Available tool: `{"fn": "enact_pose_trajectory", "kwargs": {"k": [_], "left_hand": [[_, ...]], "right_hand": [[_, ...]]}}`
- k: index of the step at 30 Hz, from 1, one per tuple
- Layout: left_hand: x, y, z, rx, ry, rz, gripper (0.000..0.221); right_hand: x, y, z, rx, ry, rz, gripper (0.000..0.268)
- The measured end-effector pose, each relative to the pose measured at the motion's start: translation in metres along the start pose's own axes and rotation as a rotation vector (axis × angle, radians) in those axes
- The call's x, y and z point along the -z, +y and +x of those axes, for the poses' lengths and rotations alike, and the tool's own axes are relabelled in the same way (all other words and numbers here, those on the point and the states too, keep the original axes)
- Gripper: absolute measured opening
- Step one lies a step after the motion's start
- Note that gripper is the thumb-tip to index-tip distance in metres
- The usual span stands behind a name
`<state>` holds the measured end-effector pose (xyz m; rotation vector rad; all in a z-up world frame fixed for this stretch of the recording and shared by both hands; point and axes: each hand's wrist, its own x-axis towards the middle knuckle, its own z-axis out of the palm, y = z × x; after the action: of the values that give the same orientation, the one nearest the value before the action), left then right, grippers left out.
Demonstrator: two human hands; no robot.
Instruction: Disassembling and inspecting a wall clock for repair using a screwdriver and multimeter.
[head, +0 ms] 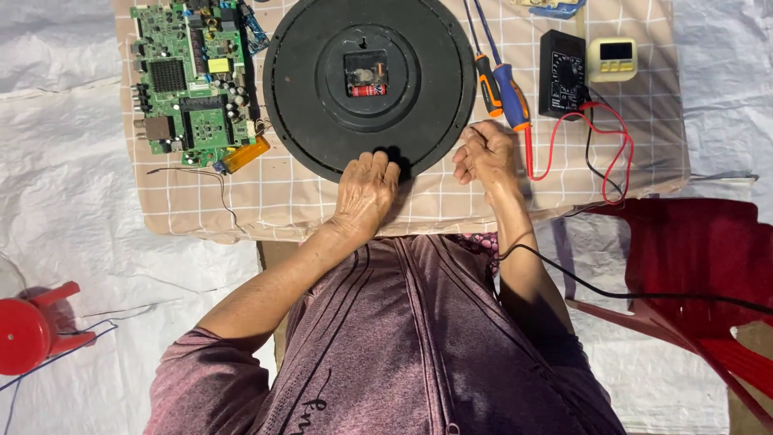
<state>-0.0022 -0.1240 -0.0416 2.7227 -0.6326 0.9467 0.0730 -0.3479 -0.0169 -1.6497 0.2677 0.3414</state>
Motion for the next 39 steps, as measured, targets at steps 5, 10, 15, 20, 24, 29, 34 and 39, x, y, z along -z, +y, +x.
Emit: {"fn": "enact_pose_trajectory", "kwargs": {"k": [5,10,15,20,24,29,34,39], "left_hand": [[-0.007,-0.001,-0.002,0.003,-0.025,0.031,0.021],[0.004,-0.003,0.003,0.019,-0.031,-0.002,0.017],[0.015,-0.013,0.001,0.066,-0.142,-0.049,0.011],[0.016,-0.02,-0.011,0.062,-0.167,-0.062,0.01],[0.024,-0.021,-0.011,0.026,-0.143,-0.003,0.012],[0.026,-0.003,0.008,0.03,-0.149,-0.032,0.009],[0.003,0.019,0.038,0.015,-0.077,0.016,0.008],[-0.034,0.036,0.049,0.017,-0.02,0.098,0.009]], "right_hand": [[0.0,-0.001,-0.004,0.024,-0.009,0.012,0.022],[0.001,-0.002,-0.006,0.032,-0.003,0.023,0.021],[0.001,-0.001,-0.006,0.037,-0.004,0.032,0.021],[0.001,0.003,-0.003,0.04,0.011,0.071,0.017],[0.0,-0.003,-0.011,0.014,-0.011,0.163,0.019],[0.001,-0.009,-0.014,0.015,-0.043,0.148,0.021],[0.002,0.003,-0.006,0.039,-0.069,0.119,0.021],[0.002,0.006,-0.006,0.055,-0.071,0.114,0.021]]}}
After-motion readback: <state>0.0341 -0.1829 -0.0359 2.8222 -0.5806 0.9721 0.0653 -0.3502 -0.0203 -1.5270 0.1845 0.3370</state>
